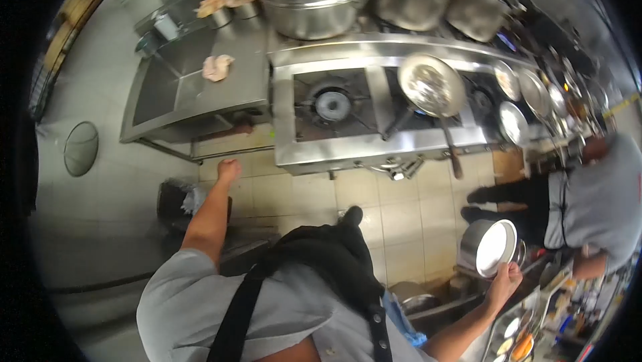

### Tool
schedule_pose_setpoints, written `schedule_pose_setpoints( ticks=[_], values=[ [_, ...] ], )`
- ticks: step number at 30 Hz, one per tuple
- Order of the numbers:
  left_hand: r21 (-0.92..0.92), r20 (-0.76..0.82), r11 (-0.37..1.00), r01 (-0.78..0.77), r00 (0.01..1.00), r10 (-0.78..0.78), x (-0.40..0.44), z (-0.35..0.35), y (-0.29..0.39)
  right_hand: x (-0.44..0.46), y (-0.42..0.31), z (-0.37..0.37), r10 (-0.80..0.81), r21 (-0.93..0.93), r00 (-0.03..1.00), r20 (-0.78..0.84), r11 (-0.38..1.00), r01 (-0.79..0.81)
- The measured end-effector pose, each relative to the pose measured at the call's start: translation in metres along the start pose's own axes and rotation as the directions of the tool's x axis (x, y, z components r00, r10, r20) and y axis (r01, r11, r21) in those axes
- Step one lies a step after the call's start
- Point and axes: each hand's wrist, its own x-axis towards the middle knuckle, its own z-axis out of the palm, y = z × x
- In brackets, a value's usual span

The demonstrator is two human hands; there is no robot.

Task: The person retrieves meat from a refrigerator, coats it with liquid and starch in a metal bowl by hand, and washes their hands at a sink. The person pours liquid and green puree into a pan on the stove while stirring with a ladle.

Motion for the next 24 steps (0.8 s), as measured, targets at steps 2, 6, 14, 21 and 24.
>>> schedule_pose_setpoints(
  ticks=[2, 6, 14, 21, 24],
  values=[
    [0.009, -0.018, 0.998, -0.069, 0.997, 0.069, 0.014, -0.003, 0.029, -0.014, -0.042, 0.06, -0.057, 0.122, 0.994, 0.094, 0.991, 0.045],
    [-0.056, -0.105, 0.989, -0.136, 0.986, 0.13, 0.041, -0.026, 0.081, -0.016, -0.092, 0.163, -0.162, 0.1, 0.92, 0.356, 0.986, 0.135],
    [-0.239, -0.284, 0.97, -0.044, 0.958, -0.026, 0.096, -0.16, 0.128, -0.011, -0.163, 0.381, -0.285, 0.223, 0.699, 0.656, 0.958, 0.181],
    [-0.309, -0.337, 0.934, -0.179, 0.939, 0.069, 0.175, -0.221, 0.186, -0.023, -0.255, 0.564, -0.332, 0.154, 0.465, 0.821, 0.912, 0.38],
    [-0.32, -0.32, 0.915, -0.246, 0.937, 0.14, 0.246, -0.238, 0.241, -0.044, -0.295, 0.648, -0.249, 0.114, 0.45, 0.857, 0.945, 0.306]
  ],
)
